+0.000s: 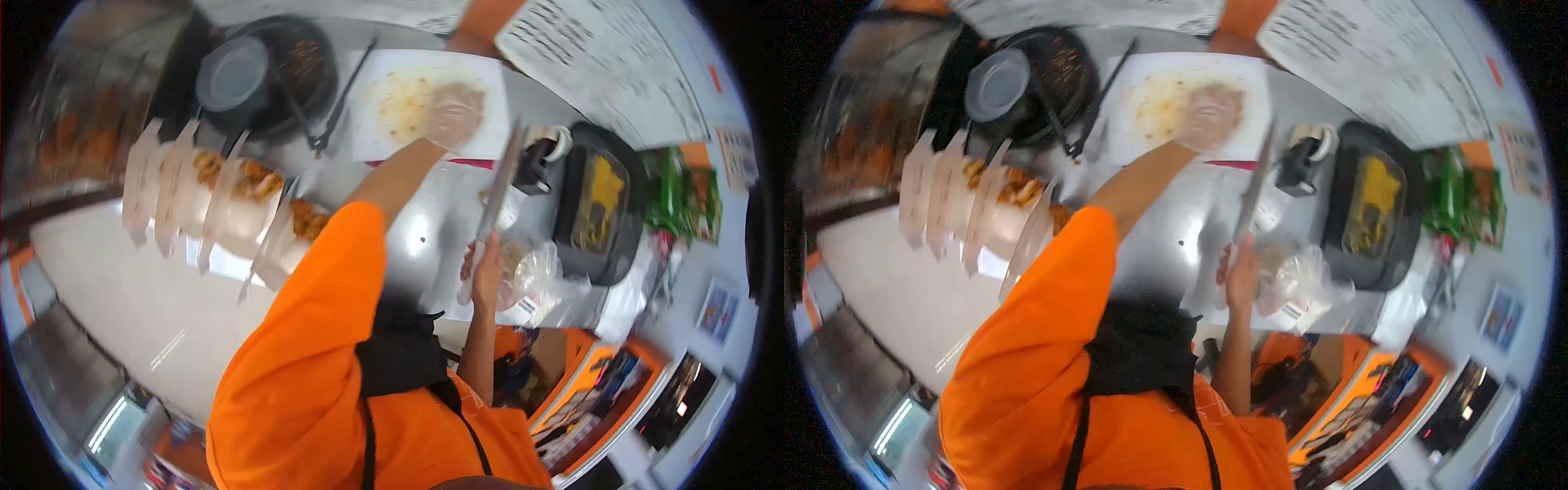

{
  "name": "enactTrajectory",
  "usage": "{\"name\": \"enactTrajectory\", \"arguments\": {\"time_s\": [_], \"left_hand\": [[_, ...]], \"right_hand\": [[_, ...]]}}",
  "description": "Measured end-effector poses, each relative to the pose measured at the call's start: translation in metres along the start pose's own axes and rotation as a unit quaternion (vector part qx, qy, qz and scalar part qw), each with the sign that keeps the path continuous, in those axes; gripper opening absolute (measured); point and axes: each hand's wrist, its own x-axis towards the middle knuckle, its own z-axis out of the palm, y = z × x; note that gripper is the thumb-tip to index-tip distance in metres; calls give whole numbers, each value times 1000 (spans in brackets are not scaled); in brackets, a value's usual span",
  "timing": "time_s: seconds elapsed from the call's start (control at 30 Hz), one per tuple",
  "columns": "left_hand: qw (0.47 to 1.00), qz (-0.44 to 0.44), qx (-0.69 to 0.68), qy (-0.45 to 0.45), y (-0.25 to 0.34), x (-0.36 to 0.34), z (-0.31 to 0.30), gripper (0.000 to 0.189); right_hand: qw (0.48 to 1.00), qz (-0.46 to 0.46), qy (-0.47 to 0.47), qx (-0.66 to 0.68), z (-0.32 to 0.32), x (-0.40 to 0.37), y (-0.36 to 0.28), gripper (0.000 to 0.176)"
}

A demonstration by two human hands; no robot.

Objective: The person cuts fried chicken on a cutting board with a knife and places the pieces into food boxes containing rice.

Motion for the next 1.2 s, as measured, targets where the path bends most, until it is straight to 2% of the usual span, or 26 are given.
{"name": "enactTrajectory", "arguments": {"time_s": [0.03, 0.07, 0.13, 0.17, 0.23, 0.27, 0.37, 0.4, 0.47, 0.5, 0.53, 0.6, 0.63, 0.67, 0.73, 0.77, 0.8, 0.87, 0.9, 0.97, 1.0, 1.03, 1.07, 1.2], "left_hand": [[1000, 25, -10, -10, -9, 7, 21, 37], [1000, 1, 3, -10, -14, 4, 31, 37], [991, 114, 65, 17, -29, 10, 32, 32], [992, 101, 77, 23, -36, 13, 27, 32], [990, 81, -115, 10, -38, 2, 4, 34], [992, 66, -109, 15, -37, -10, -21, 34], [970, 32, -236, 44, -33, -53, -148, 45], [963, 22, -265, 43, -44, -73, -196, 48], [966, 30, -228, 120, -95, -127, -269, 45], [974, -44, -166, 148, -113, -152, -308, 43], [946, -140, -199, 214, -145, -189, -328, 44], [935, -264, -104, 213, -213, -241, -361, 46], [937, -300, -76, 163, -251, -260, -365, 46], [938, -296, -78, 165, -268, -273, -363, 46], [952, -258, -144, 83, -300, -294, -349, 45], [975, -211, -32, 62, -319, -303, -338, 43], [976, -203, -42, 58, -332, -311, -328, 43], [971, -216, -100, -20, -350, -319, -310, 42], [991, -134, -9, 26, -353, -322, -302, 35], [994, -93, 19, -49, -337, -314, -314, 32], [988, -134, -65, 47, -369, -333, -254, 32], [992, -100, -43, 64, -375, -336, -243, 32], [992, -124, -20, 29, -368, -334, -251, 33], [994, -114, 0, 6, -343, -330, -276, 36]], "right_hand": [[1000, 6, -1, 2, -11, -2, 5, 59], [1000, 26, 0, 5, -16, -6, 6, 59], [999, 35, -13, 8, -24, -4, 8, 58], [1000, 29, -7, 11, -30, 2, 14, 59], [1000, 24, -13, 3, -36, 11, 17, 60], [1000, 14, -9, -2, -37, 15, 16, 60], [1000, -1, -9, -12, -41, 25, 11, 61], [1000, -5, -1, -9, -39, 27, 10, 61], [1000, -3, -12, 7, -29, 18, -3, 57], [1000, -20, -3, 1, -23, 15, -6, 57], [999, -39, 6, -3, -16, 13, -9, 57], [999, -20, 26, 11, -2, 7, -12, 56], [999, -22, 21, 11, 7, 7, -8, 58], [1000, -24, 17, 11, 16, 7, -5, 61], [1000, -15, 11, 15, 34, 3, 1, 60], [1000, -16, 15, 18, 44, -1, 4, 61], [999, -17, 21, 22, 55, -8, 4, 61], [999, -22, 28, 20, 83, -32, 4, 62], [999, -27, 39, 16, 94, -41, 4, 63], [998, -28, 39, 49, 103, -48, 18, 62], [998, -17, 49, 48, 108, -54, 20, 62], [997, -6, 60, 50, 113, -58, 23, 62], [997, -20, 70, 41, 118, -66, 24, 62], [995, -18, 90, 29, 130, -78, 29, 63]]}}
